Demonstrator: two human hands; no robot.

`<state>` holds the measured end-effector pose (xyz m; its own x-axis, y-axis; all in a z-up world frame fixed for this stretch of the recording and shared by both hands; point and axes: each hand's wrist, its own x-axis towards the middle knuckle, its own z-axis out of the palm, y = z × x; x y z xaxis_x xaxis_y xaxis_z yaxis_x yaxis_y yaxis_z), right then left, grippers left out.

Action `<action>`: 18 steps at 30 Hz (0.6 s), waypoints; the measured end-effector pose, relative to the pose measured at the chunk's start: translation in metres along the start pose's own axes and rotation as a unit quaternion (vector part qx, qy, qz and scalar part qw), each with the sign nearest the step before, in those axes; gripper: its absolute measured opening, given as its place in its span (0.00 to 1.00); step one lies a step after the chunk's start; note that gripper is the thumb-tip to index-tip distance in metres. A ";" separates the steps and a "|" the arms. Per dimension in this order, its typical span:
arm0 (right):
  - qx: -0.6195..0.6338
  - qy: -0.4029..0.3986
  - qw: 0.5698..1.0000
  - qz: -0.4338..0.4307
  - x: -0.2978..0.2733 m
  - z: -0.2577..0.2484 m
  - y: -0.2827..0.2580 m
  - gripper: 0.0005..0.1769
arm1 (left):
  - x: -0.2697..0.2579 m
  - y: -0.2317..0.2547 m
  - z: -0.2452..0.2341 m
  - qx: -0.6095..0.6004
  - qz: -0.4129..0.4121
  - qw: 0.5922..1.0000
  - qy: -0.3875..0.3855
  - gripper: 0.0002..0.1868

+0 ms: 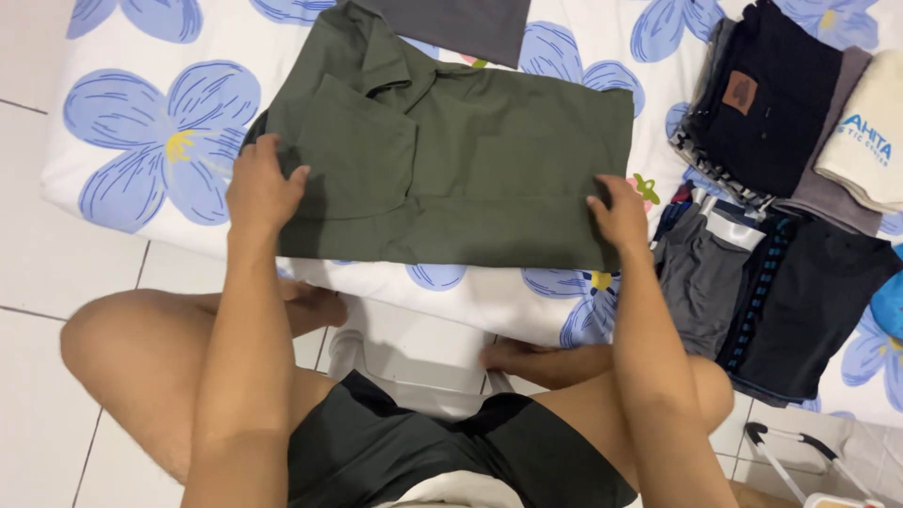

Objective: Fold various items of clothing on a bed and put them away in a cabinet.

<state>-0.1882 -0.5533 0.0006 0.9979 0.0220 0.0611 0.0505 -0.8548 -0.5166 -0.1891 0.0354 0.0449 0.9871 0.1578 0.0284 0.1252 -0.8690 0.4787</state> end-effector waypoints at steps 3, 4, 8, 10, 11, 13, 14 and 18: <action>-0.130 -0.010 0.991 0.002 0.007 0.009 -0.018 0.22 | 0.015 0.000 0.026 -0.005 -0.018 1.000 -0.006 0.36; -0.204 -0.036 0.977 0.043 0.005 0.010 -0.021 0.20 | 0.017 0.000 0.035 0.014 -0.039 0.999 -0.022 0.42; -0.203 -0.145 0.968 0.042 0.011 -0.004 -0.002 0.17 | 0.024 -0.038 0.067 -0.005 -0.053 0.998 -0.037 0.36; -0.079 -0.144 0.975 0.151 0.009 -0.011 0.005 0.18 | 0.026 -0.041 0.069 -0.055 -0.047 0.997 -0.032 0.19; -0.080 -0.145 0.974 0.152 0.007 -0.007 0.010 0.18 | 0.028 -0.033 0.062 -0.055 -0.048 0.997 -0.034 0.19; -0.089 -0.041 0.988 0.117 0.001 0.001 0.019 0.19 | 0.026 -0.020 0.047 -0.139 -0.031 0.989 0.024 0.16; -0.088 -0.044 0.988 0.117 0.002 0.000 0.016 0.19 | 0.029 -0.024 0.044 -0.138 -0.033 0.990 0.023 0.16; 0.043 -0.062 0.988 0.134 0.004 0.003 0.041 0.36 | 0.029 -0.035 0.021 -0.059 -0.165 0.971 -0.161 0.32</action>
<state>-0.1821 -0.5865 -0.0233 0.9727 -0.1319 -0.1908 -0.2193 -0.7916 -0.5704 -0.1631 0.0609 0.0106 0.8774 0.2484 -0.4105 0.4472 -0.7334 0.5120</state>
